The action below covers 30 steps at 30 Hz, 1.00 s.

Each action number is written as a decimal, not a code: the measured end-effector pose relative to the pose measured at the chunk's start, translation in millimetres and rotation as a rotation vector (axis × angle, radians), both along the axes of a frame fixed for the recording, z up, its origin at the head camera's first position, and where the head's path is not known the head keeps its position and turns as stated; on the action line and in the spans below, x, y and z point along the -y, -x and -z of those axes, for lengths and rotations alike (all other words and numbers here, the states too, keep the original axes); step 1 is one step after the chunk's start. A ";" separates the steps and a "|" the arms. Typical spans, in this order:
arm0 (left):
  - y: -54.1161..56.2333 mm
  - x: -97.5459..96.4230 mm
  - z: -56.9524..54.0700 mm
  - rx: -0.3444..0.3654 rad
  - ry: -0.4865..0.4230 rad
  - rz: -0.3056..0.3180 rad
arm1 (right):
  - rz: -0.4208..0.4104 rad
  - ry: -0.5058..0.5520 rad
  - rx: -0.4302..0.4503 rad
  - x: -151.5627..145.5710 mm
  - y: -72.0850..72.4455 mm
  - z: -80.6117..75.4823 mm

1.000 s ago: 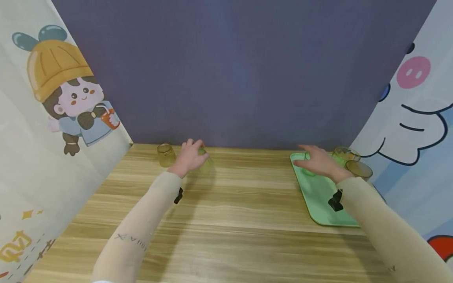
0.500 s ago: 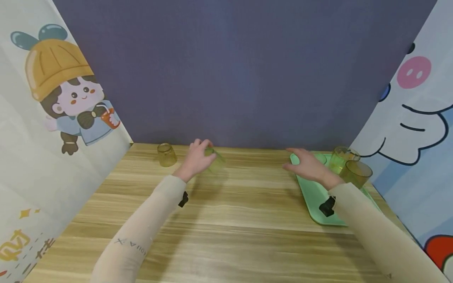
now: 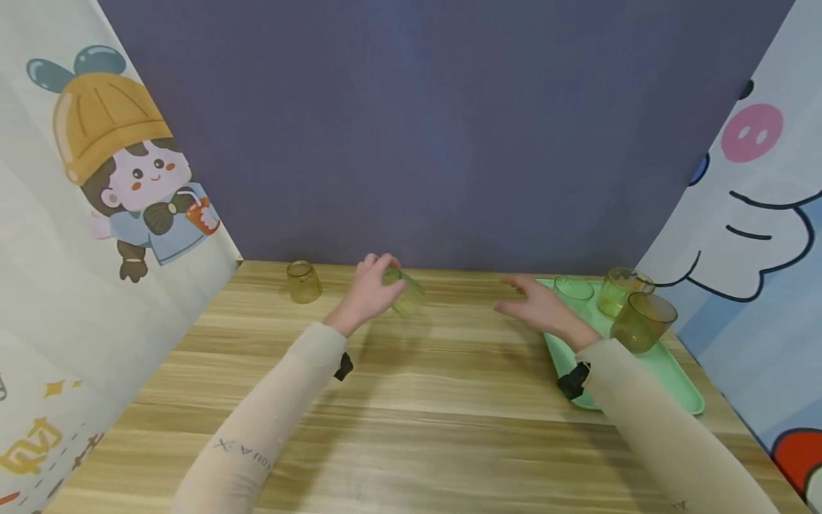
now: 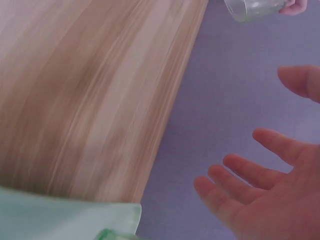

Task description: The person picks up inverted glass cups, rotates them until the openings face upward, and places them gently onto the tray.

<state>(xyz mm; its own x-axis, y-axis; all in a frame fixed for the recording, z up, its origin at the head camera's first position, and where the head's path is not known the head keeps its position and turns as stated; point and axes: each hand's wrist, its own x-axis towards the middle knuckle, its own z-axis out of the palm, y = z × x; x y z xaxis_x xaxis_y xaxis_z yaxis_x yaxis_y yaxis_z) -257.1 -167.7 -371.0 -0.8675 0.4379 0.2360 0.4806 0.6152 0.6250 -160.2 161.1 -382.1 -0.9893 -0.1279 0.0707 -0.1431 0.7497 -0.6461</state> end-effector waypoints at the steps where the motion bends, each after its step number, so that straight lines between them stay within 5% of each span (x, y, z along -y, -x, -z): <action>1: -0.9 -0.4 0.2 0.001 -0.007 0.001 | -0.002 0.014 0.005 2.4 -0.3 1.1; 30: -21.5 -3.2 0.9 0.120 -0.240 0.008 | -0.006 0.207 -0.061 47.9 -5.1 17.9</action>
<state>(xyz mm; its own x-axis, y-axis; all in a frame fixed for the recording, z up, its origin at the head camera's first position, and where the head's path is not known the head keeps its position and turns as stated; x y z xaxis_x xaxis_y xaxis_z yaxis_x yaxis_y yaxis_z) -235.6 -164.5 -371.8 -0.8922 0.3889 0.2295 0.3985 0.4391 0.8052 -155.1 113.2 -400.1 -0.9816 -0.1107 0.1557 -0.1909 0.6013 -0.7759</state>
